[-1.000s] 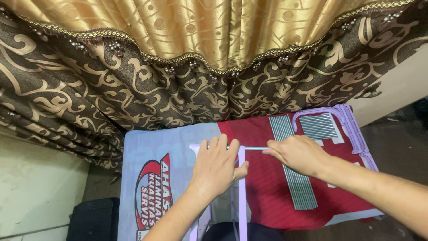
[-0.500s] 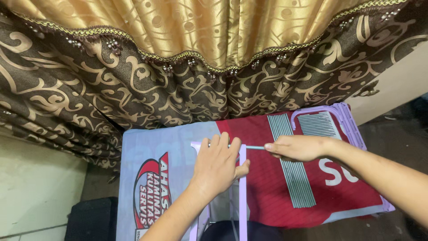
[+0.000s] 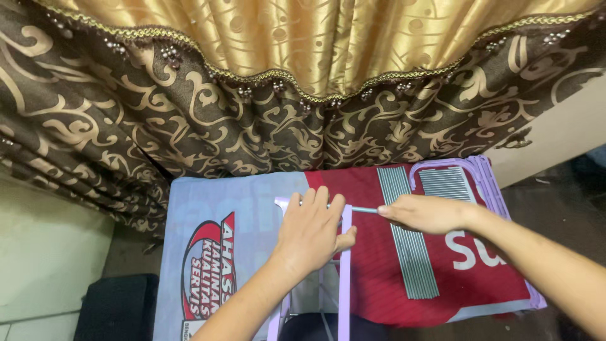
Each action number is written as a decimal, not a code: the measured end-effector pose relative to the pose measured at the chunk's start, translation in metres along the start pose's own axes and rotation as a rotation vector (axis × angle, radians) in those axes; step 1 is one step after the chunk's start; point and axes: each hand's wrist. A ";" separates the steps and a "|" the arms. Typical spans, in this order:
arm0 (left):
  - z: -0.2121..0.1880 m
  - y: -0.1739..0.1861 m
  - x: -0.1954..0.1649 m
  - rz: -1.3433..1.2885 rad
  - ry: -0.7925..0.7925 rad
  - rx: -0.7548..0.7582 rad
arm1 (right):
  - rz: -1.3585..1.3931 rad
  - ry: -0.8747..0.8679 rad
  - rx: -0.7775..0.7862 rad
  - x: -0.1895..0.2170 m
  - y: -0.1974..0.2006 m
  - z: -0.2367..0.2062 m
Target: The person assembles a folding clothes-drying rack on a bed, fitting purple plastic end frames together and inserting metal tubes one by one into the plastic joints, pressing each tube into place by hand and repositioning the frame as it takes shape.
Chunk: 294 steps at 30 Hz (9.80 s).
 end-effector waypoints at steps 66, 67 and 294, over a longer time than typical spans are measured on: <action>0.000 -0.002 0.001 0.017 -0.014 -0.037 | -0.676 -0.187 -0.634 0.026 -0.038 -0.012; 0.002 -0.002 0.001 0.020 -0.023 -0.046 | -0.643 -0.210 -0.615 0.027 -0.038 -0.012; 0.269 -0.507 -0.278 -1.559 0.837 0.008 | 1.171 -0.086 -0.798 -0.503 -0.063 -0.030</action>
Point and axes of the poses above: each hand's wrist, its own z-axis towards the middle knuckle, its own y-axis out of the back of the hand, x = y × z, and after that the axes turned 11 degrees about x, right-handed
